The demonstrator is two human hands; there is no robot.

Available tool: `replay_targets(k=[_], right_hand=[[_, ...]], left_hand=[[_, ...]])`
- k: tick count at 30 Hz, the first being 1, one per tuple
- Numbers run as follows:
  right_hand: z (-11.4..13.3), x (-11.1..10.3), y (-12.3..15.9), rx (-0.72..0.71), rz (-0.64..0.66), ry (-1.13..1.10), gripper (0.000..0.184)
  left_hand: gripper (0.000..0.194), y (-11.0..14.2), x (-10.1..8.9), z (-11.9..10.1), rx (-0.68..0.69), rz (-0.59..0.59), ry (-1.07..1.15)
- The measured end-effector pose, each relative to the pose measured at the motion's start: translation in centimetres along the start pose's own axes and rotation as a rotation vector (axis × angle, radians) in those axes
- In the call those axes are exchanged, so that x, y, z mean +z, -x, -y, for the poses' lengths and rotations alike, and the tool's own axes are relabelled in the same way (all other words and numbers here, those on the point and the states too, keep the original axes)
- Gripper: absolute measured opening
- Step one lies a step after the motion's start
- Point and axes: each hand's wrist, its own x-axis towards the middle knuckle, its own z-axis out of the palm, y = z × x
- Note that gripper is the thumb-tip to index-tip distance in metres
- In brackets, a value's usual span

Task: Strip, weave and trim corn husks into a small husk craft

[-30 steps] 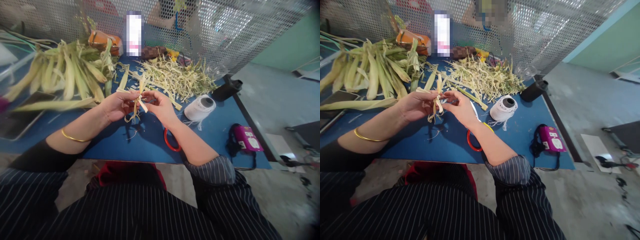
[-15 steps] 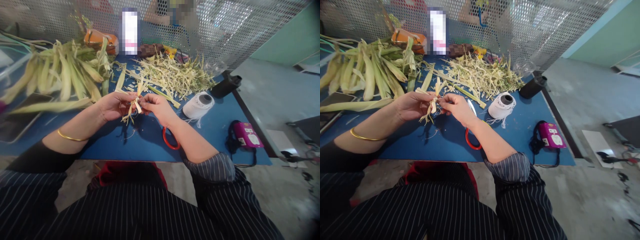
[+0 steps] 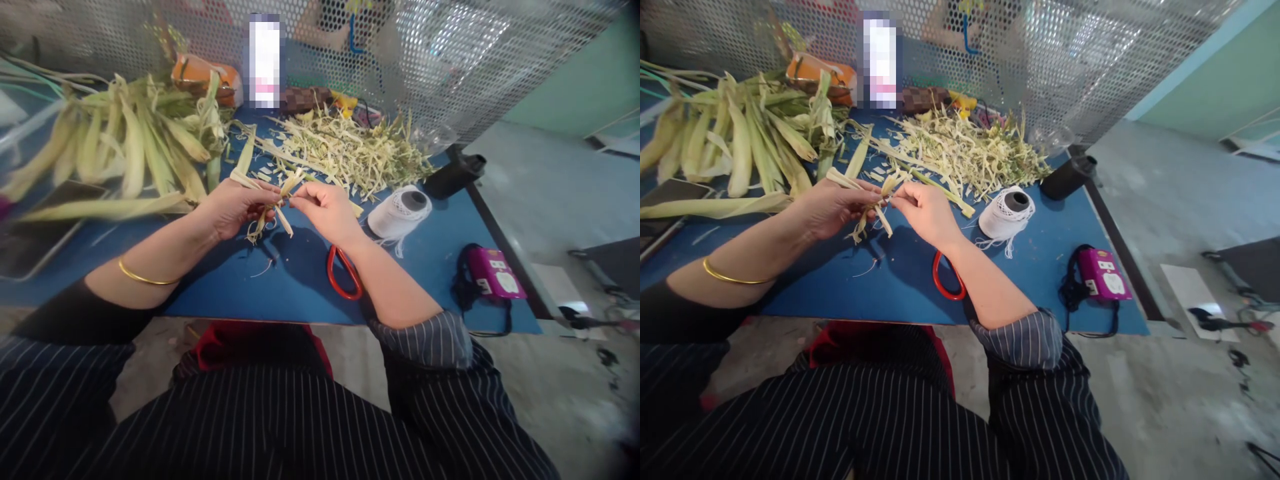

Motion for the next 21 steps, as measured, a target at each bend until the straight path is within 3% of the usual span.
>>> replay_targets(k=[5, 10, 16, 21], right_hand=[[-0.1, 0.1, 0.4, -0.289, -0.118, 0.317, 0.021], [-0.1, 0.3, 0.9, -0.37, -0.077, 0.494, 0.026], [0.4, 0.0, 0.7, -0.28, -0.008, 0.415, 0.017], [0.0, -0.7, -0.1, -0.001, 0.093, 0.029, 0.013]], left_hand=[[0.015, -0.1, 0.2, 0.7, 0.15, -0.021, -0.155], [0.013, 0.3, 0.2, 0.9, 0.245, -0.009, -0.39], [0.007, 0.7, -0.2, 0.7, 0.336, 0.176, -0.562], [0.007, 0.6, -0.2, 0.5, 0.308, 0.33, -0.53]])
